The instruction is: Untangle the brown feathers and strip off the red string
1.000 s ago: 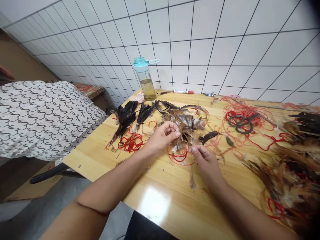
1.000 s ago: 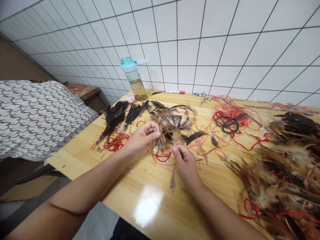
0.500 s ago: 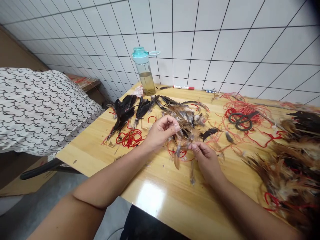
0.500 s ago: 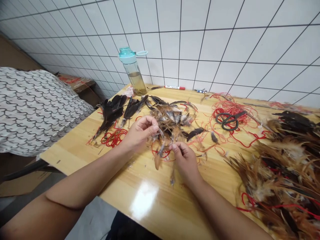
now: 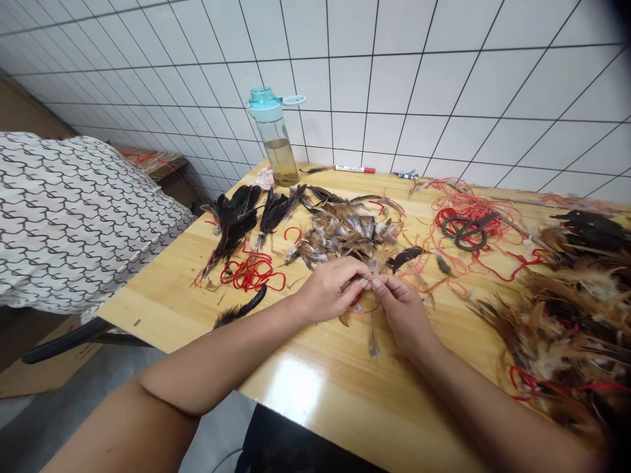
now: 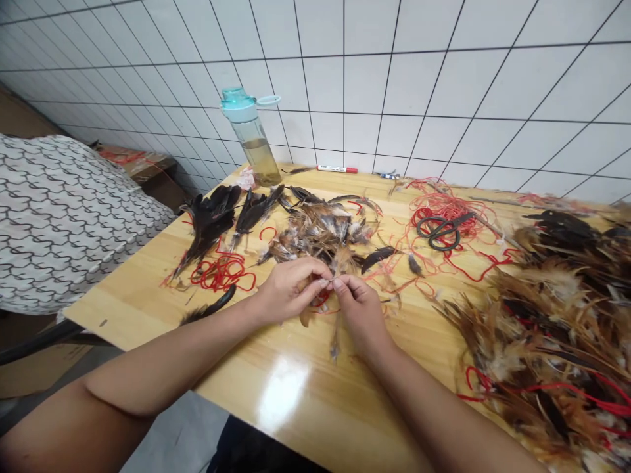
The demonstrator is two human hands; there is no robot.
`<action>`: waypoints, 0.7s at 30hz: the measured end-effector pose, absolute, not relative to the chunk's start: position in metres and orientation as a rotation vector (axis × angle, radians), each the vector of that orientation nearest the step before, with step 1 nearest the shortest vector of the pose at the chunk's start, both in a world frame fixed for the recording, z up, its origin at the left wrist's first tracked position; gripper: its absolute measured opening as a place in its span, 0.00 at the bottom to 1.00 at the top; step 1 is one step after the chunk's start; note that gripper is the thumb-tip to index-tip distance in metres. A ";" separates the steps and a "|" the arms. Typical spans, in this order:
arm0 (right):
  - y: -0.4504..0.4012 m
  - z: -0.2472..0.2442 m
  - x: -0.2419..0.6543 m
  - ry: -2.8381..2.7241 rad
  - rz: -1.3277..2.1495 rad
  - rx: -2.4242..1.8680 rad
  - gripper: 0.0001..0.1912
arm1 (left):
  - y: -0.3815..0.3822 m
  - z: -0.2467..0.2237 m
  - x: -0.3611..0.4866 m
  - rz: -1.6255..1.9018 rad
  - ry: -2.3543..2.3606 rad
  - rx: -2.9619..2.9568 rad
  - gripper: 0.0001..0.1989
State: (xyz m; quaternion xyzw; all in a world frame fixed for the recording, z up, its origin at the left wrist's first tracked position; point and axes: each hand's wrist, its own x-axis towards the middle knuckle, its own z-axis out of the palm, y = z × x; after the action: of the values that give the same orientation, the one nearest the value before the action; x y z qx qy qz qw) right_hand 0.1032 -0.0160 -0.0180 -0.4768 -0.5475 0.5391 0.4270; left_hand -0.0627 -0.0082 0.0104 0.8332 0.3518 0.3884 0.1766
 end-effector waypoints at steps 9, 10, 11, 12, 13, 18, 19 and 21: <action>-0.015 -0.020 0.104 -1.415 1.287 -1.198 0.14 | -0.007 0.014 -0.062 0.968 1.088 2.031 0.05; -0.015 -0.020 0.104 -1.427 1.278 -1.201 0.14 | -0.007 0.012 -0.061 0.950 1.102 1.926 0.04; -0.015 -0.020 0.104 -1.442 1.261 -1.206 0.14 | -0.006 0.009 -0.060 0.931 1.097 1.802 0.05; -0.015 -0.020 0.103 -1.459 1.235 -1.210 0.13 | -0.005 0.007 -0.060 0.909 1.079 1.677 0.07; -0.015 -0.021 0.103 -1.478 1.207 -1.212 0.13 | -0.004 0.005 -0.060 0.887 1.057 1.569 0.09; -0.015 -0.020 0.103 -1.544 1.123 -1.197 0.12 | -0.001 0.004 -0.060 0.884 1.038 1.422 0.09; -0.015 -0.020 0.103 -1.550 1.118 -1.193 0.11 | -0.001 0.005 -0.060 0.913 1.037 1.410 0.09; -0.015 -0.020 0.104 -1.559 1.106 -1.188 0.11 | -0.001 0.007 -0.059 0.959 1.023 1.347 0.11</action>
State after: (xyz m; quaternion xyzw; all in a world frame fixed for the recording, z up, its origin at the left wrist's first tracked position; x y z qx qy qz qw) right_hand 0.1036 -0.0148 -0.0200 -0.4764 -0.6252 0.4434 0.4308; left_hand -0.0588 -0.0008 0.0069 0.5722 0.4348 0.4074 0.5634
